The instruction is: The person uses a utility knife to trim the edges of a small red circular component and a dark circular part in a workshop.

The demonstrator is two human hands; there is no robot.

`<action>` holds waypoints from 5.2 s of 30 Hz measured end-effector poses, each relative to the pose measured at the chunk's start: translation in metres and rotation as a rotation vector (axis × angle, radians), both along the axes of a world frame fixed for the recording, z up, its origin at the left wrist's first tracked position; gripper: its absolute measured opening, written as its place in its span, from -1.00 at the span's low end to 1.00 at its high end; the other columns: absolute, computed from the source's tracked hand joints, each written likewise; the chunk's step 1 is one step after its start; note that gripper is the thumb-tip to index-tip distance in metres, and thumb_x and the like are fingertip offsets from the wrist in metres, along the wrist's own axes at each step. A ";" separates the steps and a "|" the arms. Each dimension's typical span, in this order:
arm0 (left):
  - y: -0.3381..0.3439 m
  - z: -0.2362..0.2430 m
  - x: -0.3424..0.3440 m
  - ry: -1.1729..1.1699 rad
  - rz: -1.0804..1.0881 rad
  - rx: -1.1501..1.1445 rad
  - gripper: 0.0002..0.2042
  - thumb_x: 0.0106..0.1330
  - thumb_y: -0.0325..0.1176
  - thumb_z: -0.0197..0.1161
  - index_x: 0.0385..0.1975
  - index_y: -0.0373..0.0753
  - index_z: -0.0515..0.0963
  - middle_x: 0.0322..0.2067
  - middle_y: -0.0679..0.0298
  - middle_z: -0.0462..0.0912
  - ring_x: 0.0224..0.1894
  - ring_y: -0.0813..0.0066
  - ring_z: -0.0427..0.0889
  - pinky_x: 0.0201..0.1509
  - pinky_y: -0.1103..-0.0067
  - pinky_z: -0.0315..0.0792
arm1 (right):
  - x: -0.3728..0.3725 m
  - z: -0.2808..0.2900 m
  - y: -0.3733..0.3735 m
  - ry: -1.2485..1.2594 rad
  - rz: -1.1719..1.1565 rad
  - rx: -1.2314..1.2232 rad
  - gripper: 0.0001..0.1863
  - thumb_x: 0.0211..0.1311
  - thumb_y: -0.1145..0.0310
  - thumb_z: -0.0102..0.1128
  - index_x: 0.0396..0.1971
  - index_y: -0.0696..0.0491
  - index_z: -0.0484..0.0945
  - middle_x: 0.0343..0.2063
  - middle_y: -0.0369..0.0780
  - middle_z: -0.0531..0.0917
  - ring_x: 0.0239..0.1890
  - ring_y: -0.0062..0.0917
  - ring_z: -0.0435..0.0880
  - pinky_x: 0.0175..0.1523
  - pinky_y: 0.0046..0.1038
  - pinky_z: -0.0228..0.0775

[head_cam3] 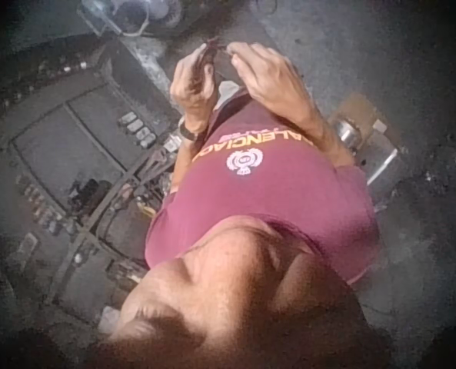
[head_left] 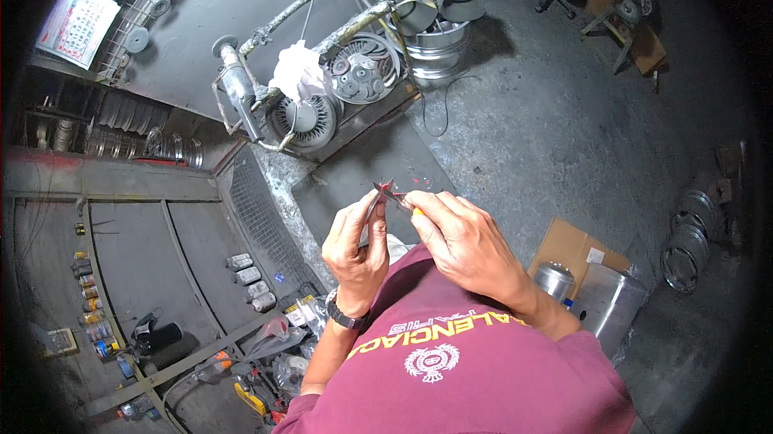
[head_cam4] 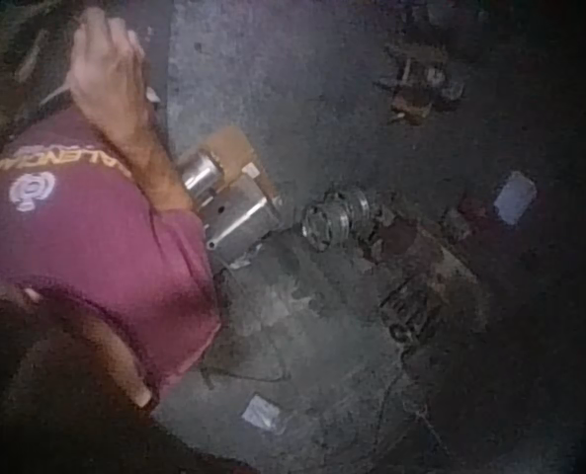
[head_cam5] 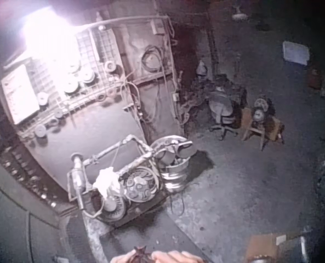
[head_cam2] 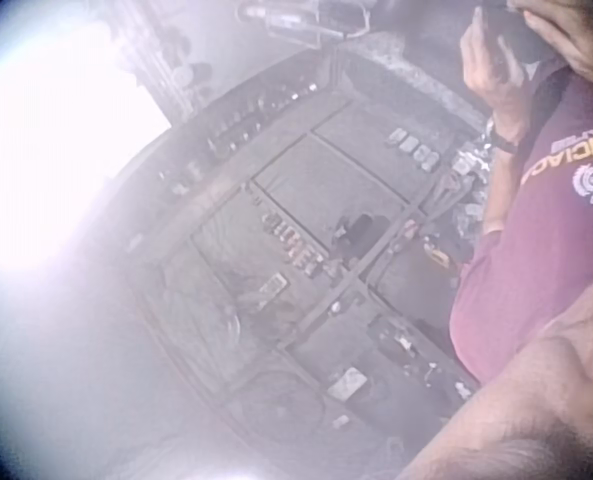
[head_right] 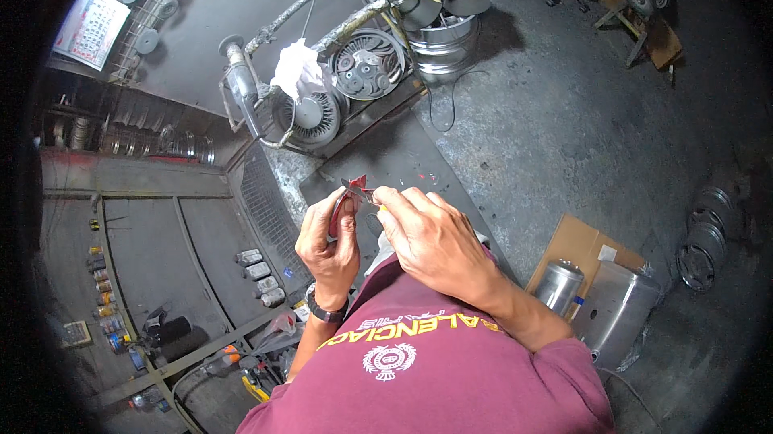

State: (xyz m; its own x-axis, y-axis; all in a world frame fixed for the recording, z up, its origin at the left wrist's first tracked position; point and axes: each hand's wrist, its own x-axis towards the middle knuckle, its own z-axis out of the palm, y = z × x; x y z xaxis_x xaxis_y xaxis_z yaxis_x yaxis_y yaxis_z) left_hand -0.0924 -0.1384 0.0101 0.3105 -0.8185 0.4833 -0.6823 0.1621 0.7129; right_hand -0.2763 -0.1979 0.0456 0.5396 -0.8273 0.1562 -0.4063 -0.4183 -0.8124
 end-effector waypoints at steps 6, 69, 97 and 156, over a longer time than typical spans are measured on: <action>0.002 0.001 0.001 0.023 -0.010 -0.004 -0.72 0.44 -0.58 0.41 0.11 -0.28 0.75 -0.21 0.19 0.79 -0.25 0.51 0.74 -0.17 0.60 0.55 | -0.001 0.000 0.001 -0.010 0.007 -0.002 -0.73 0.52 0.43 0.24 0.13 0.14 0.62 -0.08 -0.03 0.76 -0.08 -0.03 0.77 0.03 -0.13 0.63; 0.005 -0.018 0.004 1.136 0.051 0.138 -0.77 0.51 -0.43 0.44 0.04 -0.33 0.60 -0.15 0.26 0.79 -0.16 0.64 0.75 0.01 0.60 0.68 | -0.001 -0.012 -0.002 -0.174 -0.042 0.090 -0.71 0.55 0.38 0.21 0.16 0.12 0.59 -0.08 0.01 0.75 -0.04 0.02 0.76 0.07 -0.08 0.60; 0.004 -0.003 -0.010 0.282 -0.001 0.119 -0.78 0.52 -0.64 0.33 0.10 -0.38 0.65 -0.10 0.21 0.82 -0.08 0.59 0.75 0.05 0.58 0.65 | 0.001 -0.009 0.001 0.053 -0.023 -0.068 -0.69 0.53 0.33 0.23 0.18 0.06 0.60 -0.17 -0.11 0.71 -0.17 -0.09 0.71 -0.01 -0.08 0.59; 0.004 -0.020 -0.009 0.644 -0.097 -0.166 -0.78 0.57 -0.65 0.24 0.14 -0.38 0.55 0.11 0.04 0.77 0.15 0.38 0.76 0.26 0.52 0.62 | 0.002 -0.005 0.000 -0.138 -0.009 0.111 -0.71 0.54 0.46 0.23 0.17 0.16 0.60 -0.06 0.03 0.75 -0.04 0.04 0.78 0.03 -0.13 0.65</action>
